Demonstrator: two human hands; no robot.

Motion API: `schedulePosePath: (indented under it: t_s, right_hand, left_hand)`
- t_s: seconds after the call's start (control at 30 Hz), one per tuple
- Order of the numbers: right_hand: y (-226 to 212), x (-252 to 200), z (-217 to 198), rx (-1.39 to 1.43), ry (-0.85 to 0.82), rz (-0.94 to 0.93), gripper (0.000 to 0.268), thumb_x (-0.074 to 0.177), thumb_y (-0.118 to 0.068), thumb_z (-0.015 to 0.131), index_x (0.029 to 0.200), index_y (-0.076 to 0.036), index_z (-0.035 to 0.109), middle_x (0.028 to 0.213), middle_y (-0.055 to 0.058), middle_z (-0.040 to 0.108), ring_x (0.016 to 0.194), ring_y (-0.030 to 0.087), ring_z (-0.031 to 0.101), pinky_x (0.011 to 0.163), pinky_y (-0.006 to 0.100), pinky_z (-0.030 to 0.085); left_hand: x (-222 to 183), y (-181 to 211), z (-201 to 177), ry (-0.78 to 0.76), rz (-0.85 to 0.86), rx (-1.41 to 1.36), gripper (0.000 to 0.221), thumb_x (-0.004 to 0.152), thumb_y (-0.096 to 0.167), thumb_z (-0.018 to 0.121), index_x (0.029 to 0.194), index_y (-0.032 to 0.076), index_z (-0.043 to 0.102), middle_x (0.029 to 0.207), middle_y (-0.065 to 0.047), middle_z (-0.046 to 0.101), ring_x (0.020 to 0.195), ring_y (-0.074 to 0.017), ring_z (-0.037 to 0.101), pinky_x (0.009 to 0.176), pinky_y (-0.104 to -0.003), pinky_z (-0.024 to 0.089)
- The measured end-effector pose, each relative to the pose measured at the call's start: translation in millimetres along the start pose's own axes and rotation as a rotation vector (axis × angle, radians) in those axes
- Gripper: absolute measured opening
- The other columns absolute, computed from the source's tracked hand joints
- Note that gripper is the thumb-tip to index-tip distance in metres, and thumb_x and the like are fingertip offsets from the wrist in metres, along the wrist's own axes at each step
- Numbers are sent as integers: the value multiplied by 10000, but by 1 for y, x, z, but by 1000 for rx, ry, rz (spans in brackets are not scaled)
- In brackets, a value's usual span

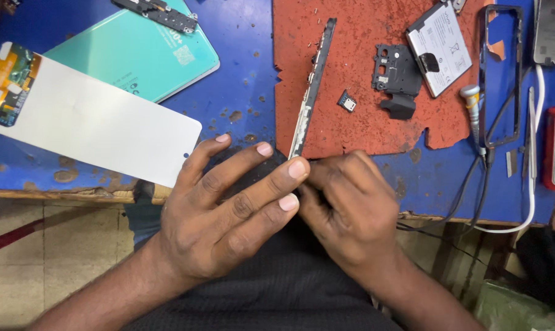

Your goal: The person cleans and disassembles internal components of a mobile phone. They use a small brush to sweep the frame and a thin prying tool to separate the internal layers and ribbon cables.

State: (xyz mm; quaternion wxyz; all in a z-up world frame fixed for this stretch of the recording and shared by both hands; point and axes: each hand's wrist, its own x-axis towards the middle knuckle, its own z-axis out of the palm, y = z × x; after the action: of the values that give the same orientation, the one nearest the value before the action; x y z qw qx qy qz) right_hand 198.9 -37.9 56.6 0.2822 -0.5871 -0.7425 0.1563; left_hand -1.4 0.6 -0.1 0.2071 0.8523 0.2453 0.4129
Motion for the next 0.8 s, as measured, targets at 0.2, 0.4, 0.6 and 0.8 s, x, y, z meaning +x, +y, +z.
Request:
schedulePosePath:
  t_s: [0.2,0.4,0.6,0.8]
  right_hand:
    - [2,-4,-2,15,12,29,183,857,18,804,985,-2,675,950,98,661,861,244,674,748,344,544]
    - [5,4,2,-53,70,76,143,912,35,764,1023,-20,693,976,94,663,891,237,678,787,349,547]
    - [6,0,-1,-44,11,20,177,878,37,770,1021,9,671,984,116,653,892,277,666,784,372,542]
    - [-11,-14,-2,38,-56,51,189,814,27,772,972,10,671,931,116,652,821,278,656,724,375,538]
  left_hand:
    - [0,1,3,12,-12,-1,354,1074,157,682,1328,147,435,1438,-77,630,1312,-282,606,1174,-558,440]
    - [-1,2,4,18,-14,5,359,1080,168,701,1323,152,436,1436,-73,631,1315,-277,603,1170,-549,451]
    - [-1,2,6,34,-12,8,350,1109,159,702,1332,157,433,1452,-61,625,1329,-268,596,1189,-540,453]
    - [0,1,2,19,-12,7,355,1073,173,702,1320,152,447,1436,-69,629,1302,-288,610,1162,-546,448]
